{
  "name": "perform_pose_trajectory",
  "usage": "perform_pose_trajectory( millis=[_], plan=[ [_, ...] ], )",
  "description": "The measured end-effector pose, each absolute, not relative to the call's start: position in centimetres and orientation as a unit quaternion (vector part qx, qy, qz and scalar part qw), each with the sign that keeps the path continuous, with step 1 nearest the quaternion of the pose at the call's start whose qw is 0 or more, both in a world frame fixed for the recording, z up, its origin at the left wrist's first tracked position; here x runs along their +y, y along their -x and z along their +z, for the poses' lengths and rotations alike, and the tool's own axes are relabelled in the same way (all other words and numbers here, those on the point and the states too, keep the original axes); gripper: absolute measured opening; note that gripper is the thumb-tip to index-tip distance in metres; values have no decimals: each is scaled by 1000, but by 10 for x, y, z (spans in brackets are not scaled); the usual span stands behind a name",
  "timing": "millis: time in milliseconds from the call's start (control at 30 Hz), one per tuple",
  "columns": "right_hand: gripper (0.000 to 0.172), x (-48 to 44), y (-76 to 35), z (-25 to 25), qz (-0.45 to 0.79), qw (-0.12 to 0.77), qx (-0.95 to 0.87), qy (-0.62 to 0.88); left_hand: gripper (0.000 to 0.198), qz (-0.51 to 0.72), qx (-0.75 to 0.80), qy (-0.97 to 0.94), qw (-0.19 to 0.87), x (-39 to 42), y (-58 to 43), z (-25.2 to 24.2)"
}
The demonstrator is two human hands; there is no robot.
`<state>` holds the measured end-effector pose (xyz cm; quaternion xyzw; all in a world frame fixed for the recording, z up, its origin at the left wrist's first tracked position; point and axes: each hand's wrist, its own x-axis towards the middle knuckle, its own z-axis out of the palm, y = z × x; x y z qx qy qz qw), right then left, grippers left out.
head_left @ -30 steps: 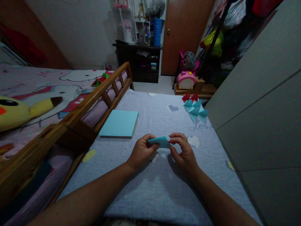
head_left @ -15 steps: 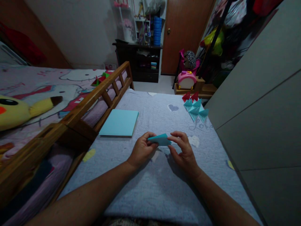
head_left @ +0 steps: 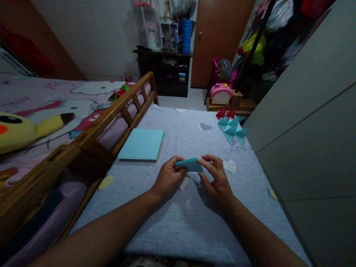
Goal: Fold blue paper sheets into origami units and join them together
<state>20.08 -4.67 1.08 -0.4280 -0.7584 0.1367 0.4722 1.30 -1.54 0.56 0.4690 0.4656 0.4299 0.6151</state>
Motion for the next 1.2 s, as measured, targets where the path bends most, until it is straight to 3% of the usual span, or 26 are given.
perform_pose_trajectory(
  millis=[733, 1200],
  plan=[
    [63, -49, -199, 17, 72, 455, -782, 419, 23, 429, 467, -489, 599, -15, -12, 12],
    [37, -47, -198, 16, 156, 488, -746, 425, 20, 416, 477, -513, 580, -17, -11, 8]
  ],
)
